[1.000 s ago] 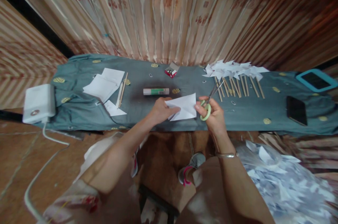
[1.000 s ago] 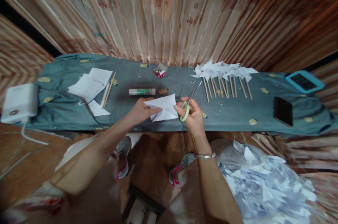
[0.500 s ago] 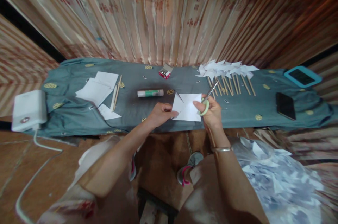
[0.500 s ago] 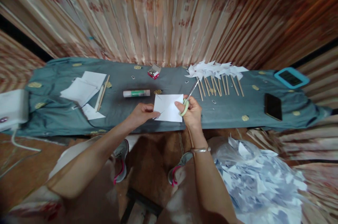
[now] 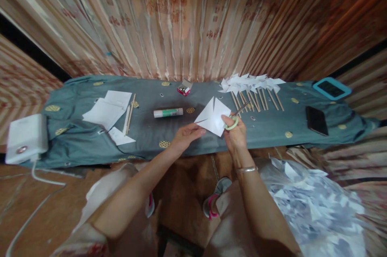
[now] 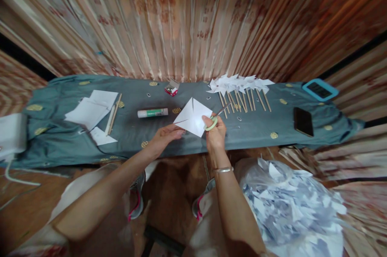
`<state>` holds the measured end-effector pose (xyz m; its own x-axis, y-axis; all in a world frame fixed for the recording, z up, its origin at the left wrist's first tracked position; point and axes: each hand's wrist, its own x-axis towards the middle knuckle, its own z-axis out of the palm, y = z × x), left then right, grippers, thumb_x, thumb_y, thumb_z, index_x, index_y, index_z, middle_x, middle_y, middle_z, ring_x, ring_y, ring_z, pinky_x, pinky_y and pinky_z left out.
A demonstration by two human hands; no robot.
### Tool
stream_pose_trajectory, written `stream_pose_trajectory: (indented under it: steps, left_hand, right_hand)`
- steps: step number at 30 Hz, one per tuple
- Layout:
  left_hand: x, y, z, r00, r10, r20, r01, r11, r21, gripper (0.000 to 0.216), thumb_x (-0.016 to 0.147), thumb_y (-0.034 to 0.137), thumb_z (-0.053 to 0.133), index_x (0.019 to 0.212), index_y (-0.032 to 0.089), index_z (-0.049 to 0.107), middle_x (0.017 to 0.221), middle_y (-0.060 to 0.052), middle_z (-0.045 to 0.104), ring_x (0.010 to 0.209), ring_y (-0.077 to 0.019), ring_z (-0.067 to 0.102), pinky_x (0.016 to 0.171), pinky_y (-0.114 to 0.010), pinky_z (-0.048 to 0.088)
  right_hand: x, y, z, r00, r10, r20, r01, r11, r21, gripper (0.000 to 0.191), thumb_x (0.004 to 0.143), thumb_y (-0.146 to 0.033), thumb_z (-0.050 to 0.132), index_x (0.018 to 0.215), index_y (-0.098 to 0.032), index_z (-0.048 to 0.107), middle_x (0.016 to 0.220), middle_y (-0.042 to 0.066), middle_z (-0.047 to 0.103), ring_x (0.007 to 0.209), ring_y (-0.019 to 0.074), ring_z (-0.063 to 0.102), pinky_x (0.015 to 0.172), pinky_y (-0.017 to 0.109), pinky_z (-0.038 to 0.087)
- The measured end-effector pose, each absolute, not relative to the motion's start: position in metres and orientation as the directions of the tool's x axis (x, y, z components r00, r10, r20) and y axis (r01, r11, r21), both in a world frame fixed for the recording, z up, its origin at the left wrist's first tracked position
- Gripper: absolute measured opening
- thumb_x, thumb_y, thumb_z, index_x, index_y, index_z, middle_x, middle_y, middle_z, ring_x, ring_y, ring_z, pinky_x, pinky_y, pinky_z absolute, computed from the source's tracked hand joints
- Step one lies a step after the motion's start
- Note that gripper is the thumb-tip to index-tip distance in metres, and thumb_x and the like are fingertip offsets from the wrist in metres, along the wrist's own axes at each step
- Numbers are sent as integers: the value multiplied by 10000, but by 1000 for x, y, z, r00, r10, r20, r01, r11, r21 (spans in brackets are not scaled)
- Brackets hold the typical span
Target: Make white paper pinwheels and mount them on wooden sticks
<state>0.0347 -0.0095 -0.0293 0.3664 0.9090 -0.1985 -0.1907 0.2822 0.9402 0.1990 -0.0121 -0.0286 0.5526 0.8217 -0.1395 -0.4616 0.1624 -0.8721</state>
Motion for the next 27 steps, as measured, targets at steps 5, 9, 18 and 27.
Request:
stream_pose_trajectory:
  steps: [5,9,18,27]
  left_hand:
    - [47,-17,-31,249,926,-283,-410,365,836,401,600,454,799,814,130,701,844,-64,727,812,-174,649,762,-289,509]
    - [42,-8,-24,178,927,-329,-522,373,767,340,690,371,761,895,116,668,839,-76,731,778,-185,670,772,-330,537]
    - [8,18,-4,127,945,-303,-630,312,711,236,822,298,645,984,132,602,876,-79,734,834,-200,703,889,-409,525]
    - [-3,18,0,153,942,-300,-574,332,749,290,847,345,613,1018,112,595,890,-117,729,859,-240,710,894,-465,529]
  right_hand:
    - [175,-15,-29,430,886,-172,-512,83,-855,397,499,-238,816,802,-214,561,722,-73,658,609,100,597,606,243,481]
    - [168,-19,-29,373,907,-195,-476,6,-879,400,501,-305,845,784,-203,581,628,-88,601,514,63,503,500,195,386]
    - [170,-46,-30,-131,979,-154,-136,-172,-976,441,686,-548,719,946,-198,650,744,14,695,637,111,585,602,227,428]
    - [166,-54,-26,-301,926,-228,1,-239,-971,431,652,-532,751,899,-187,677,666,-9,639,614,112,557,601,238,431]
